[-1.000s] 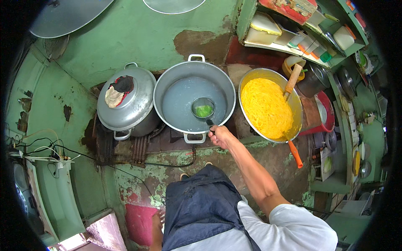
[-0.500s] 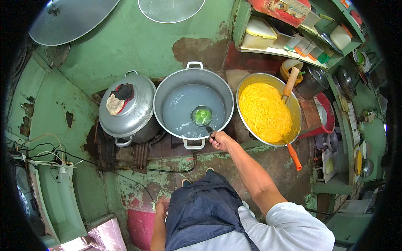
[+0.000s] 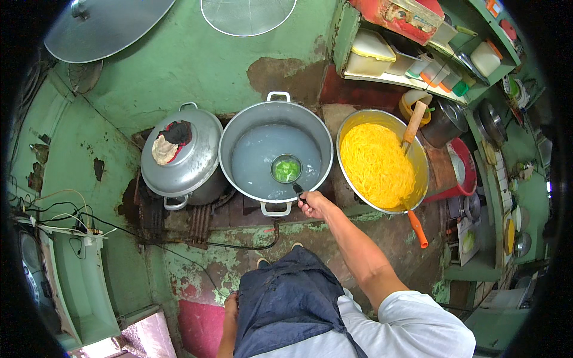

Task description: The person scoops yellow noodles from a large pot into a serving tray, then blanches chopped green vegetables in boiling water and places them on top. The person slices hard-boiled eggs and arranges the slices in a circular pattern around the vegetables on the tray.

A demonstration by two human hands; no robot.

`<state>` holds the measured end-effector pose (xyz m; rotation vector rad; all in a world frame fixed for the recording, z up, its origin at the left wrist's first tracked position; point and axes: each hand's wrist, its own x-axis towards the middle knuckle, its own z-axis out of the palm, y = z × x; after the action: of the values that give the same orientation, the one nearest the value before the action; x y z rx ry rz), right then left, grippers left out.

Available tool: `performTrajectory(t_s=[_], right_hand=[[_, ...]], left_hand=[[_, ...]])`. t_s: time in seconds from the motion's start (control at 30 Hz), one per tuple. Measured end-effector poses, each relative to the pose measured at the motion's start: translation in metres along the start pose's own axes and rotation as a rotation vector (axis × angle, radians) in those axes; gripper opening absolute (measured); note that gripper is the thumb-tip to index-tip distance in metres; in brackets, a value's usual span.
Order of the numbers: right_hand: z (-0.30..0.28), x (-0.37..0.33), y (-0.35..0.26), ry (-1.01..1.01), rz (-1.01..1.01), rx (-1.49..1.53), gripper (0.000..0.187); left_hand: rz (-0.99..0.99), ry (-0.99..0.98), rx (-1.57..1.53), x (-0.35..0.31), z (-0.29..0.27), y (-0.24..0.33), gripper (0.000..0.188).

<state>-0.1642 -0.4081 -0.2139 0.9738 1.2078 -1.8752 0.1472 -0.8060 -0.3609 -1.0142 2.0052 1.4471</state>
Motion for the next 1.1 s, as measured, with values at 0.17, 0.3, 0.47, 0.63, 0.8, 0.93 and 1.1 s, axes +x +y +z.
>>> performTrajectory(t_s=[0.17, 0.3, 0.47, 0.63, 0.8, 0.93, 1.1], right_hand=[[0.012, -0.023, 0.004, -0.192, -0.143, 0.270, 0.018], [0.021, -0.026, 0.004, -0.025, -0.145, 0.142, 0.016], [0.015, -0.012, 0.012, 0.114, -0.088, 0.037, 0.016], [0.009, 0.000, 0.014, 0.051, -0.098, 0.004, 0.020], [0.006, -0.001, 0.016, 0.044, -0.114, -0.037, 0.015], [0.008, -0.006, 0.014, 0.044, -0.112, -0.020, 0.014], [0.017, -0.019, 0.007, 0.043, -0.118, 0.079, 0.011]], left_hand=[[-0.113, -0.055, -0.352, 0.008, 0.001, 0.020, 0.032], [-0.242, -0.152, -0.271, 0.015, -0.011, 0.018, 0.039], [-0.224, -0.088, -0.330, 0.013, -0.022, 0.015, 0.040], [-0.242, -0.081, -0.262, 0.006, -0.026, 0.024, 0.039], [-0.230, -0.052, -0.119, 0.002, -0.018, 0.019, 0.037], [-0.053, -0.065, -0.056, 0.004, -0.010, 0.011, 0.036], [-0.050, -0.125, -0.086, 0.010, -0.011, 0.017, 0.039]])
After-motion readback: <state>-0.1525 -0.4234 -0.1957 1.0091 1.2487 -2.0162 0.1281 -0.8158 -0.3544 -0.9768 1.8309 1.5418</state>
